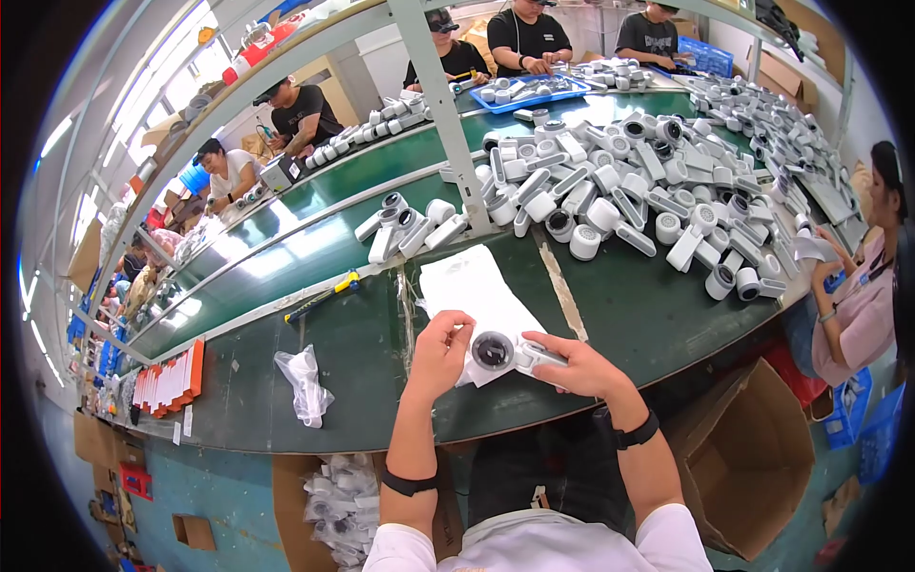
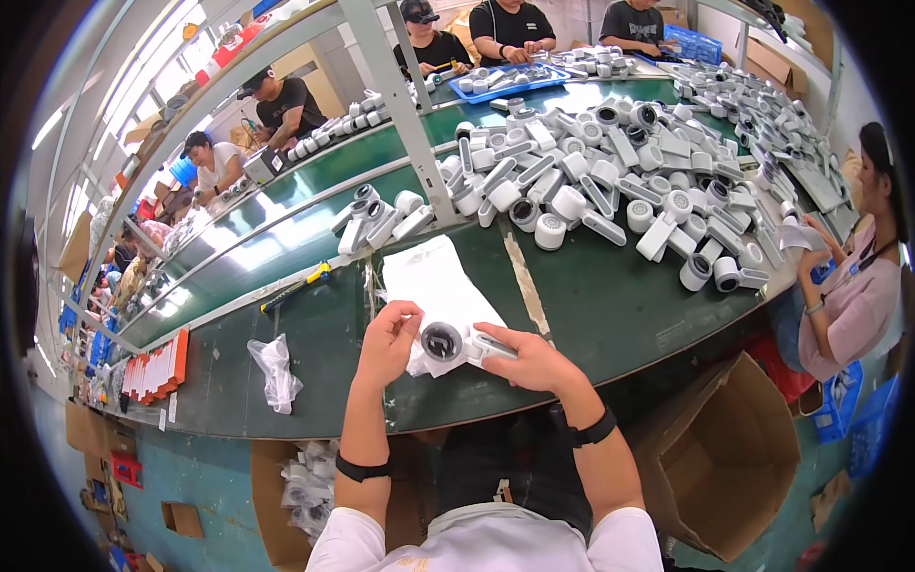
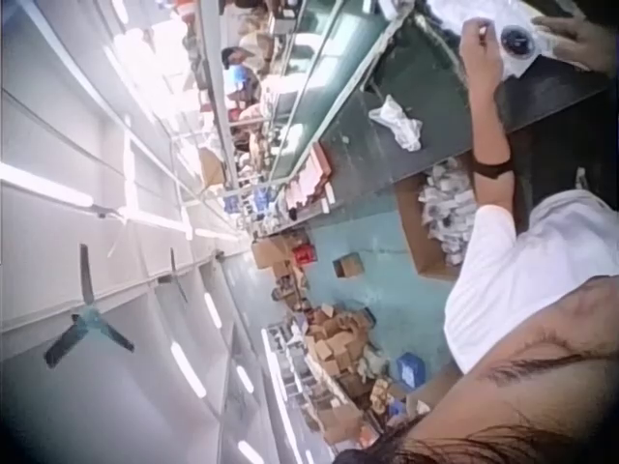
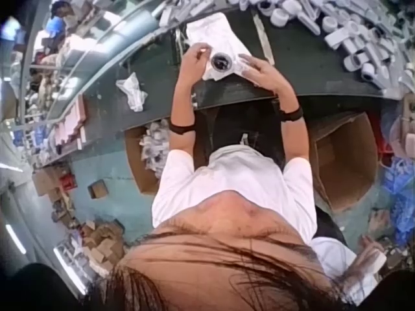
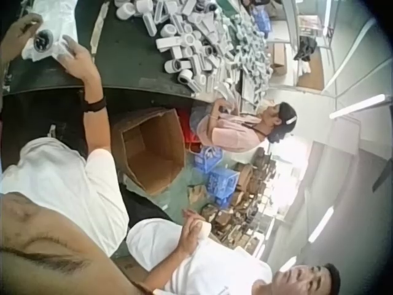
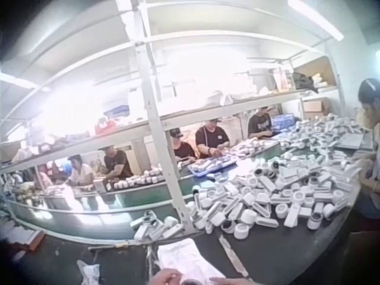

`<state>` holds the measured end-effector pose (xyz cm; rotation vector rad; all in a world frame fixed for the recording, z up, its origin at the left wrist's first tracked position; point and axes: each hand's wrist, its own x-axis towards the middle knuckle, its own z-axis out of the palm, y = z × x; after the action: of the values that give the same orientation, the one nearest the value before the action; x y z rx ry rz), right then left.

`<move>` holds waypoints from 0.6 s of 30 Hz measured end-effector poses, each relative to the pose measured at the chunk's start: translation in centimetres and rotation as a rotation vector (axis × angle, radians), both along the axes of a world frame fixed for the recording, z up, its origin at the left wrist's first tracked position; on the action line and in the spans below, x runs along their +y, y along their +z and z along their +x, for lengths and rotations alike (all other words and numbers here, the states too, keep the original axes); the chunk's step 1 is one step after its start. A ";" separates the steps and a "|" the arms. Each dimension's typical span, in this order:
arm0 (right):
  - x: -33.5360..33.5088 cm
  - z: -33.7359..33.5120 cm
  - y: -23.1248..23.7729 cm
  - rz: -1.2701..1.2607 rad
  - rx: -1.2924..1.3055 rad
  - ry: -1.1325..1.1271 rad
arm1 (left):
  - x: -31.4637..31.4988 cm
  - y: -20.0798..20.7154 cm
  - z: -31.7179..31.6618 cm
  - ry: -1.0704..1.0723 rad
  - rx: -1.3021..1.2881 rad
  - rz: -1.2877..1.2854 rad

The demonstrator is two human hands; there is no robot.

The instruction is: The person picks up a handheld fan, slides it into a plastic bag, and places the bagged fan onto the table. This process is repeated for several fans before the person moves the bagged fans into a cardboard box.

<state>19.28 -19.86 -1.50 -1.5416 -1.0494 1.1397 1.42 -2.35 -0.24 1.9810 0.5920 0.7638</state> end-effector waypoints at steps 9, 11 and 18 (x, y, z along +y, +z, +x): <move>1.5 1.8 0.7 -0.001 -0.268 0.205 | 0.7 0.4 -0.6 -0.221 0.093 -0.135; 1.8 1.8 0.8 -0.063 -0.232 0.266 | 0.8 0.6 -0.7 -0.228 0.097 -0.141; 1.4 -0.4 -1.0 0.018 0.049 -0.001 | 0.3 0.3 -0.7 -0.184 -0.070 -0.123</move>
<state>18.86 -18.44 -2.54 -1.4925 -1.0232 1.1587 0.77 -2.03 0.07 1.8580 0.3997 0.6645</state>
